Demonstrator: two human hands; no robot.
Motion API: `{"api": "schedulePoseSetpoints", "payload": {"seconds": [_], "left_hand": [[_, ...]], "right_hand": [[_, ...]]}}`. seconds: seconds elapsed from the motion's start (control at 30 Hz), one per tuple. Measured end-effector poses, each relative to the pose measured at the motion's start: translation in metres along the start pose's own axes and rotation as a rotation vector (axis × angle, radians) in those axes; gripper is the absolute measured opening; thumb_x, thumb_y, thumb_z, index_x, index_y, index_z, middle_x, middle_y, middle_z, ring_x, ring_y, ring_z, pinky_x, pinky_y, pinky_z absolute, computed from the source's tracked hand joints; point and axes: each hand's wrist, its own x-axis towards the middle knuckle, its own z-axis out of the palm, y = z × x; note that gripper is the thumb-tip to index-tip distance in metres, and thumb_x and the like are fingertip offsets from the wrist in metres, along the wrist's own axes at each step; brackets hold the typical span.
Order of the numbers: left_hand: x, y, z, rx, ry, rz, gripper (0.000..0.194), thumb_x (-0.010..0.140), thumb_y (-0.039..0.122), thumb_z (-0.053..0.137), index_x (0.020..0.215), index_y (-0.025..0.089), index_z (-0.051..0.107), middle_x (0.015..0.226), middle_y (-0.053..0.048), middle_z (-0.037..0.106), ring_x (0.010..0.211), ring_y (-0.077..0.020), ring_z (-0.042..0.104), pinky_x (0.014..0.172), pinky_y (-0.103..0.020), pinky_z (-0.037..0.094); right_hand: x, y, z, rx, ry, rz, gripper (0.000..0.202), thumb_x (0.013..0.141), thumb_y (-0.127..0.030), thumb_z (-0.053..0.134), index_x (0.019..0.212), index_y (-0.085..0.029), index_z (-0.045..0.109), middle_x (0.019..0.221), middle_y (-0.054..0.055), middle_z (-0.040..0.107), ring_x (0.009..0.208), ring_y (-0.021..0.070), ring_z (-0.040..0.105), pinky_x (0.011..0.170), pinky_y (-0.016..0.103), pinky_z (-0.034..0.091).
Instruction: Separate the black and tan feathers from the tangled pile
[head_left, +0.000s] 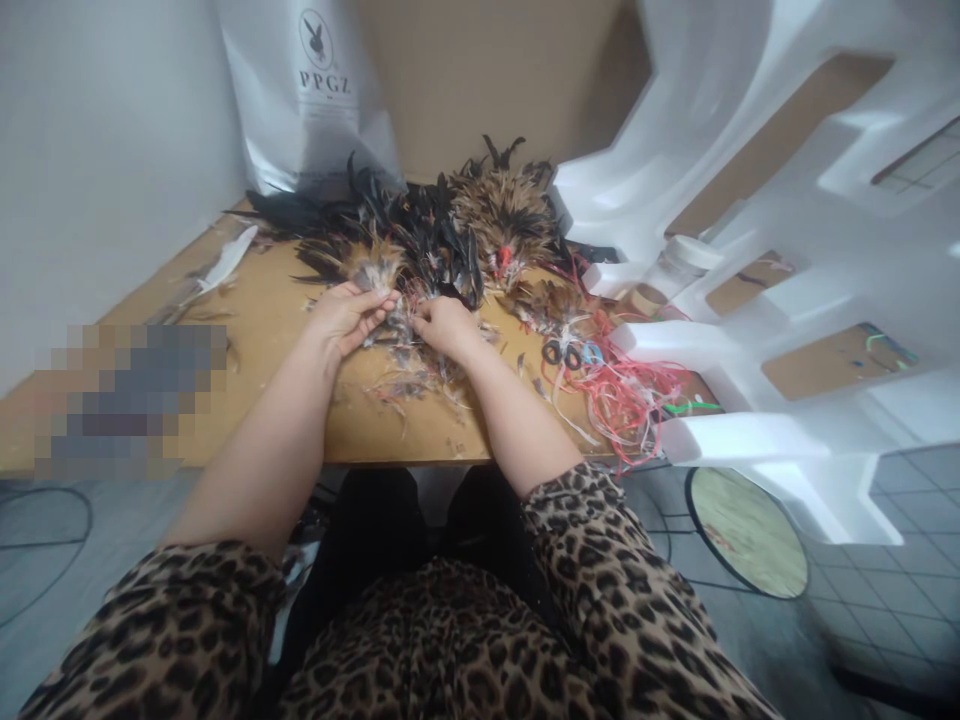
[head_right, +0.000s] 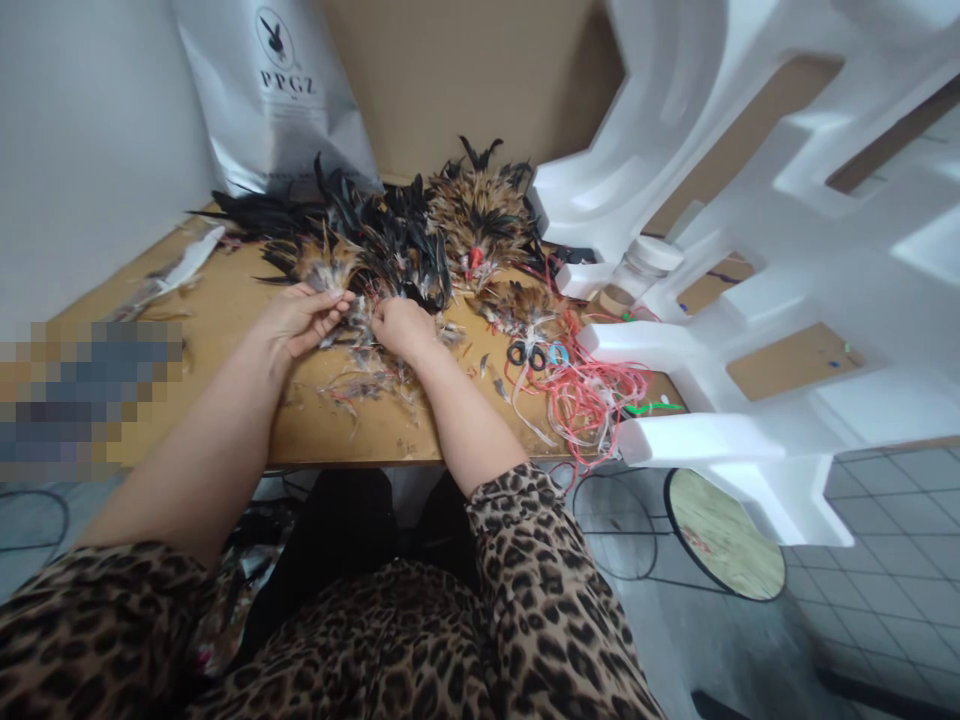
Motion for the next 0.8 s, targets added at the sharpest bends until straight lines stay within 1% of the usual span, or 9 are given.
{"api": "schedulePoseSetpoints", "payload": {"seconds": [0.1,0.13,0.2,0.3,0.43,0.53,0.67,0.73,0.8], "left_hand": [[0.001,-0.002,-0.001,0.020,-0.018,-0.007,0.006,0.066,0.004,0.067,0.072,0.006,0.066,0.069,-0.008,0.068,0.053,-0.0060,0.060,0.047,-0.010,0.047],[0.001,-0.003,-0.001,0.026,-0.017,-0.013,0.006,0.067,0.004,0.067,0.072,0.006,0.066,0.068,-0.008,0.068,0.053,-0.0060,0.060,0.047,-0.010,0.047],[0.000,-0.003,-0.001,0.031,-0.012,-0.025,0.006,0.067,0.004,0.067,0.072,0.006,0.066,0.068,-0.009,0.068,0.053,-0.0060,0.060,0.047,-0.010,0.047],[-0.001,-0.003,0.001,0.011,-0.001,-0.040,0.006,0.067,0.002,0.066,0.072,0.006,0.065,0.068,-0.009,0.068,0.052,-0.0060,0.060,0.047,-0.010,0.047],[-0.002,-0.001,0.002,-0.016,-0.004,-0.050,0.006,0.070,0.000,0.063,0.071,0.006,0.065,0.067,-0.009,0.068,0.051,-0.0056,0.059,0.046,-0.010,0.047],[-0.003,0.000,0.003,-0.024,-0.012,-0.072,0.006,0.072,0.000,0.061,0.072,0.005,0.065,0.065,-0.008,0.067,0.050,-0.0058,0.059,0.044,-0.009,0.046],[-0.004,0.002,0.003,-0.072,-0.015,-0.120,0.007,0.073,0.000,0.060,0.072,0.006,0.064,0.064,-0.008,0.067,0.049,-0.0057,0.060,0.044,-0.009,0.047],[-0.005,0.003,0.004,-0.104,-0.015,-0.153,0.008,0.072,0.000,0.061,0.073,0.007,0.064,0.064,-0.007,0.067,0.050,-0.0061,0.060,0.045,-0.009,0.048],[-0.005,0.003,0.004,-0.129,-0.011,-0.178,0.008,0.072,0.000,0.062,0.073,0.007,0.064,0.065,-0.007,0.067,0.051,-0.0063,0.061,0.045,-0.009,0.048]], "right_hand": [[0.001,-0.007,0.007,0.005,0.009,0.076,0.031,0.074,-0.047,0.056,0.079,-0.018,0.067,0.082,0.008,0.066,0.078,0.0203,0.060,0.071,0.030,0.043],[0.002,-0.008,0.009,0.016,0.015,0.093,0.029,0.072,-0.045,0.057,0.079,-0.018,0.066,0.081,0.008,0.066,0.078,0.0204,0.060,0.071,0.030,0.043],[0.005,-0.007,0.012,0.088,0.016,0.099,0.021,0.071,-0.036,0.058,0.075,-0.018,0.066,0.077,0.006,0.065,0.075,0.0189,0.060,0.069,0.029,0.043],[0.011,0.004,0.013,0.343,0.040,0.064,0.015,0.069,-0.028,0.056,0.068,-0.016,0.065,0.068,0.002,0.063,0.067,0.0137,0.057,0.065,0.024,0.042],[0.017,0.018,0.010,0.715,0.158,0.071,0.022,0.069,-0.035,0.058,0.070,-0.013,0.062,0.062,-0.001,0.060,0.058,0.0092,0.052,0.058,0.020,0.041],[0.019,0.018,0.008,0.863,0.246,0.066,0.025,0.072,-0.038,0.058,0.073,-0.014,0.060,0.061,-0.002,0.058,0.055,0.0074,0.050,0.056,0.019,0.041],[0.018,0.010,0.009,0.882,0.325,0.039,0.024,0.080,-0.039,0.051,0.082,-0.015,0.057,0.066,-0.002,0.058,0.056,0.0072,0.053,0.057,0.019,0.043],[0.016,0.008,0.010,0.805,0.394,-0.020,0.024,0.084,-0.038,0.046,0.087,-0.016,0.057,0.074,0.001,0.061,0.066,0.0085,0.057,0.064,0.020,0.045],[0.012,0.006,0.009,0.662,0.476,-0.113,0.025,0.087,-0.036,0.043,0.089,-0.016,0.057,0.086,0.004,0.062,0.080,0.0107,0.058,0.075,0.022,0.046]]}}
